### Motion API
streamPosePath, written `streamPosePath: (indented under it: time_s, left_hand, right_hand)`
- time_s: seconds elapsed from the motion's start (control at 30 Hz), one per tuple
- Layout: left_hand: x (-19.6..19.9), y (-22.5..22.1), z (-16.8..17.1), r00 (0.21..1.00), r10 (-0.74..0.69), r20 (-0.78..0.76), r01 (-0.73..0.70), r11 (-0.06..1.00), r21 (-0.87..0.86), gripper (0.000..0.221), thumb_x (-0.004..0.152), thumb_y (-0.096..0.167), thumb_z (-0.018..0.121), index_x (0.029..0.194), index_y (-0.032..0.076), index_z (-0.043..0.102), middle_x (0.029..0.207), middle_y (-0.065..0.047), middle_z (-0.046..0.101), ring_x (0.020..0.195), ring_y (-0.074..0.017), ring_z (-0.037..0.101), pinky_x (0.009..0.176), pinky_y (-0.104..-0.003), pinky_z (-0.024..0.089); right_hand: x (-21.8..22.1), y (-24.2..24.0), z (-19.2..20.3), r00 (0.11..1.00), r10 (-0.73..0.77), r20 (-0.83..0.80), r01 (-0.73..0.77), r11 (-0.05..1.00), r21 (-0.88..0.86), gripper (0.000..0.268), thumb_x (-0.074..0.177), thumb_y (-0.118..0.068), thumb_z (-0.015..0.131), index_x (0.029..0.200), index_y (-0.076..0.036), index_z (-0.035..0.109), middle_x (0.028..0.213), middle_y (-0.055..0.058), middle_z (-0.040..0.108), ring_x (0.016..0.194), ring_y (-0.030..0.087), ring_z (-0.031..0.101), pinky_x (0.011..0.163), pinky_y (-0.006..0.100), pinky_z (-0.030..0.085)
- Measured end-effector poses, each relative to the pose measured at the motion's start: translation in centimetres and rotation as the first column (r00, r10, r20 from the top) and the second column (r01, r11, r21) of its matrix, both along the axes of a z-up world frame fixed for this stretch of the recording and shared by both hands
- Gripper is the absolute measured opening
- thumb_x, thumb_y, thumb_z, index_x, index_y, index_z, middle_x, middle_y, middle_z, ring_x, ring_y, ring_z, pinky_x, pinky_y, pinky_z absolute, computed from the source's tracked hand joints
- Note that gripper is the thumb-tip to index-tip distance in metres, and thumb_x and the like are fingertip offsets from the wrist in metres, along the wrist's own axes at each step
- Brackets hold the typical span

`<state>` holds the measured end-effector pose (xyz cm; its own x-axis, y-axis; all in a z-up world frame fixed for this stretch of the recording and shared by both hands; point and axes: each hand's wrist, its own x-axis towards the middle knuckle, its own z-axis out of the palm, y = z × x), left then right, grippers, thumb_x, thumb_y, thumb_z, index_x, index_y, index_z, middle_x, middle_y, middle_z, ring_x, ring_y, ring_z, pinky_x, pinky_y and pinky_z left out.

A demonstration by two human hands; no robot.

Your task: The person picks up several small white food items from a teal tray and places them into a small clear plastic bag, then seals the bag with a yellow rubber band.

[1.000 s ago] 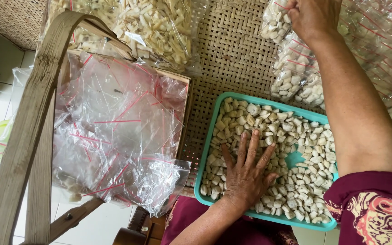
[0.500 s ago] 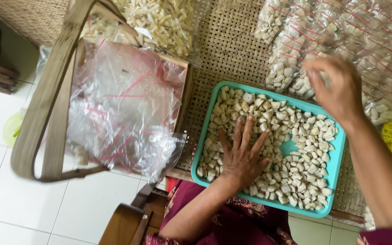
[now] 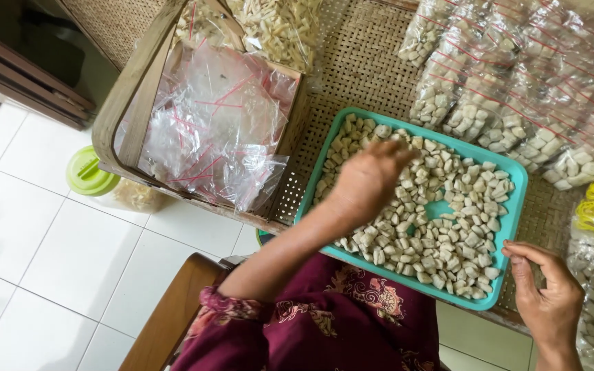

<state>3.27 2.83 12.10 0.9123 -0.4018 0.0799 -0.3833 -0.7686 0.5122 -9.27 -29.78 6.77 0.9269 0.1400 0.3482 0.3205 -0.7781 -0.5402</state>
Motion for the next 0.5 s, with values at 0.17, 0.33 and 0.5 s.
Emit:
streamPosePath:
  time_s: [0.17, 0.33, 0.5]
  left_hand:
    - [5.1, 9.2, -2.4, 0.739, 0.23, 0.634, -0.509, 0.806, 0.301, 0.064, 0.099, 0.0, 0.037, 0.15, 0.035, 0.051, 0.105, 0.001, 0.072, 0.045, -0.002, 0.035, 0.031, -0.021, 0.029]
    - [5.4, 20.1, 1.5, 0.841, 0.383, 0.381, -0.445, 0.891, 0.085, 0.061, 0.085, -0.013, 0.058, 0.143, 0.001, 0.053, 0.121, -0.016, 0.065, 0.113, -0.0321, 0.054, 0.096, -0.04, 0.051]
    - [5.2, 23.5, -0.5, 0.835, 0.478, 0.272, -0.532, 0.829, 0.174, 0.059, 0.086, 0.029, 0.082, 0.135, 0.003, 0.061, 0.127, -0.022, 0.055, 0.117, -0.0411, 0.043, 0.093, -0.053, 0.042]
  right_hand:
    - [-1.0, 1.6, 1.1, 1.0, 0.003, -0.017, 0.0, 0.987, 0.163, 0.016, 0.107, 0.0, 0.06, 0.12, 0.006, 0.067, 0.122, 0.019, 0.071, 0.102, 0.026, 0.073, 0.092, 0.033, 0.058]
    - [-0.9, 0.8, 0.6, 1.0, 0.015, -0.005, -0.014, 0.987, 0.16, 0.016, 0.105, -0.003, 0.061, 0.119, 0.0, 0.068, 0.122, 0.014, 0.072, 0.103, 0.023, 0.073, 0.095, 0.032, 0.058]
    - [-1.2, 0.5, 0.2, 1.0, 0.015, -0.021, -0.012, 0.992, 0.128, 0.017, 0.105, -0.005, 0.061, 0.119, -0.002, 0.07, 0.119, 0.011, 0.073, 0.104, 0.02, 0.073, 0.094, 0.031, 0.058]
